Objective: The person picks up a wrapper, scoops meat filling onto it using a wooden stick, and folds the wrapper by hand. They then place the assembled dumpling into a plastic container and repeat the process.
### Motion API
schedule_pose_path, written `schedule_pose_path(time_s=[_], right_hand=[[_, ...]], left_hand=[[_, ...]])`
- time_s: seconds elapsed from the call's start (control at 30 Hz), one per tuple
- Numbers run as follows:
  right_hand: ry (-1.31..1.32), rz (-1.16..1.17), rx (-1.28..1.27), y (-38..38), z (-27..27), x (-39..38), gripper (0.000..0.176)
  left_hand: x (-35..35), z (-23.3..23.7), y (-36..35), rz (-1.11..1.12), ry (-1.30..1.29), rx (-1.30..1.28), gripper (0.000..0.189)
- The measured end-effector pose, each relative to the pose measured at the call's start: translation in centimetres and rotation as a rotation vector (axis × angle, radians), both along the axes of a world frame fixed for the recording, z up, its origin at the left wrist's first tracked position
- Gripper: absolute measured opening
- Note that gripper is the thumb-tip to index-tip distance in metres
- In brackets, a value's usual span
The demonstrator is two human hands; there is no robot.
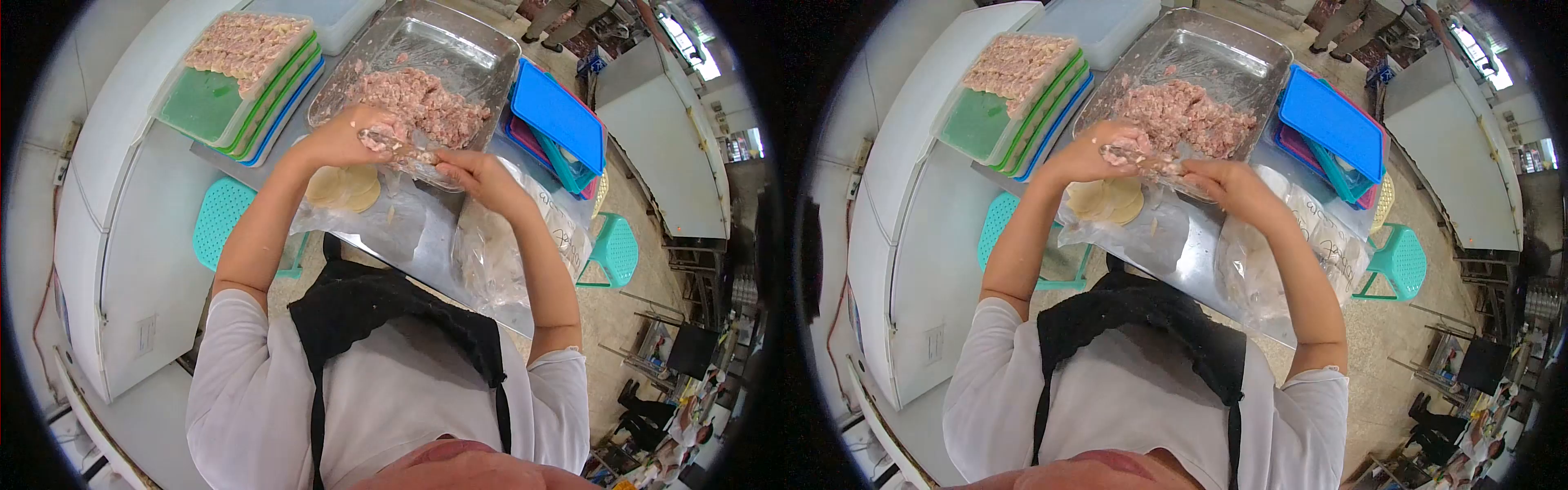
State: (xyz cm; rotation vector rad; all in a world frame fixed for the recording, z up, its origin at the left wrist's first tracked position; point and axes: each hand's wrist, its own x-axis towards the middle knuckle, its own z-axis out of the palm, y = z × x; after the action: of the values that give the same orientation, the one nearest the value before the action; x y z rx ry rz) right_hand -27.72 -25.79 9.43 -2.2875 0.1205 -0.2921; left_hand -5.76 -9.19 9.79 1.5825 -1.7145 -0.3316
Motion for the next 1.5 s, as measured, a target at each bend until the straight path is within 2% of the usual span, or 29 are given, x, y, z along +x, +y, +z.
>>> schedule_pose_path(time_s=[0.07,0.13,0.17,0.23,0.3,0.37,0.4,0.43,0.5,0.53,0.57,0.6,0.63,0.7,0.73,0.77,0.8,0.83,0.9,0.93,1.0,1.07,1.13,1.2,1.23,1.3,1.33,1.4,1.5], right_hand=[[0.02,0.014,-0.004,-0.8,-0.2,0.1,0.027],[0.056,-0.25,-0.503,-0.7,1.5,0.3,0.022],[0.05,-0.244,-0.505,-0.1,1.5,0.4,0.022],[-0.169,-0.283,-0.525,2.1,0.9,0.7,0.018],[-0.033,-0.255,-0.574,1.3,-1.5,0.9,0.017],[0.378,-0.314,-0.848,-2.1,-3.2,0.3,0.018],[0.334,-0.309,-0.613,-3.2,-3.8,-0.6,0.022],[0.337,-0.324,-0.606,-3.5,-3.5,-1.5,0.022],[0.166,-0.388,-0.273,-4.0,-2.3,-2.8,0.03],[0.084,-0.378,-0.085,-3.6,-1.3,-3.2,0.034],[0.083,-0.379,-0.091,-2.9,-0.1,-3.2,0.034],[0.035,-0.271,0.048,-1.6,1.1,-3.0,0.034],[-0.014,-0.165,0.189,-0.1,1.9,-2.6,0.034],[-0.008,-0.159,0.143,2.5,2.8,-1.4,0.03],[0.062,-0.112,0.08,3.2,3.1,-1.0,0.029],[0.132,-0.063,0.017,3.6,3.4,-0.7,0.028],[0.037,-0.072,-0.099,2.9,3.9,-0.6,0.027],[0.037,-0.072,-0.105,3.2,5.0,-0.6,0.027],[0.059,-0.252,-0.446,4.6,7.3,-0.5,0.024],[-0.065,-0.268,-0.451,5.9,7.2,-0.1,0.023],[-0.053,-0.241,-0.468,7.4,5.8,1.4,0.024],[-0.09,-0.185,-0.508,7.4,5.4,2.6,0.025],[-0.05,-0.223,-0.486,8.3,8.2,3.0,0.025],[0.014,-0.292,-0.402,10.3,9.9,4.2,0.026],[0.016,-0.294,-0.403,11.4,9.4,5.4,0.026],[-0.041,-0.223,-0.393,13.4,7.2,7.9,0.026],[-0.051,-0.213,-0.303,13.8,6.3,9.0,0.027],[-0.02,-0.24,-0.284,14.5,6.2,10.1,0.028],[0.043,-0.331,-0.264,14.9,5.5,9.9,0.029]], left_hand=[[0.3,-0.5,-0.7,0.069,0.083,0.127,0.034],[0.9,-1.7,-1.2,0.141,0.169,0.251,0.036],[1.5,-2.8,-1.4,0.225,0.269,0.257,0.035],[1.7,-2.9,-1.3,0.316,0.37,0.257,0.035],[1.2,-2.2,-1.2,0.296,0.266,0.385,0.043],[0.6,-2.8,-0.1,0.354,0.244,0.266,0.047],[0.4,-2.9,0.5,0.397,0.216,0.163,0.052],[0.4,-2.2,1.0,0.382,0.211,0.167,0.052],[0.5,-0.2,1.8,0.229,0.583,0.372,0.059],[-0.2,0.7,2.0,0.22,0.586,0.373,0.059],[-0.9,1.7,2.1,0.214,0.384,0.162,0.056],[-1.2,2.2,2.2,0.207,0.18,-0.048,0.053],[-1.1,2.4,2.2,0.203,0.178,-0.05,0.053],[-0.6,2.7,2.0,0.045,0.276,0.152,0.043],[-0.2,2.7,2.0,0.037,0.276,0.148,0.043],[0.3,2.6,2.0,0.019,0.167,0.159,0.042],[0.8,2.5,2.2,0.005,0.057,0.169,0.042],[0.8,2.4,2.7,0.005,0.057,0.163,0.042],[0.8,2.1,3.8,0.18,0.187,0.087,0.038],[1.9,1.5,3.9,0.179,0.187,0.085,0.038],[4.3,1.2,3.9,-0.047,0.283,0.171,0.046],[5.1,1.7,5.1,0.009,0.212,0.157,0.046],[5.9,2.7,6.9,0.08,0.141,0.129,0.047],[7.2,3.1,8.6,0.118,0.208,0.117,0.045],[7.9,3.5,9.1,0.116,0.209,0.117,0.045],[9.3,4.2,10.0,0.015,0.408,0.145,0.046],[10.5,4.0,10.4,0.018,0.411,0.14,0.046],[13.2,3.7,11.6,0.112,0.167,0.152,0.051],[17.2,4.7,14.7,0.159,0.106,0.191,0.053]])
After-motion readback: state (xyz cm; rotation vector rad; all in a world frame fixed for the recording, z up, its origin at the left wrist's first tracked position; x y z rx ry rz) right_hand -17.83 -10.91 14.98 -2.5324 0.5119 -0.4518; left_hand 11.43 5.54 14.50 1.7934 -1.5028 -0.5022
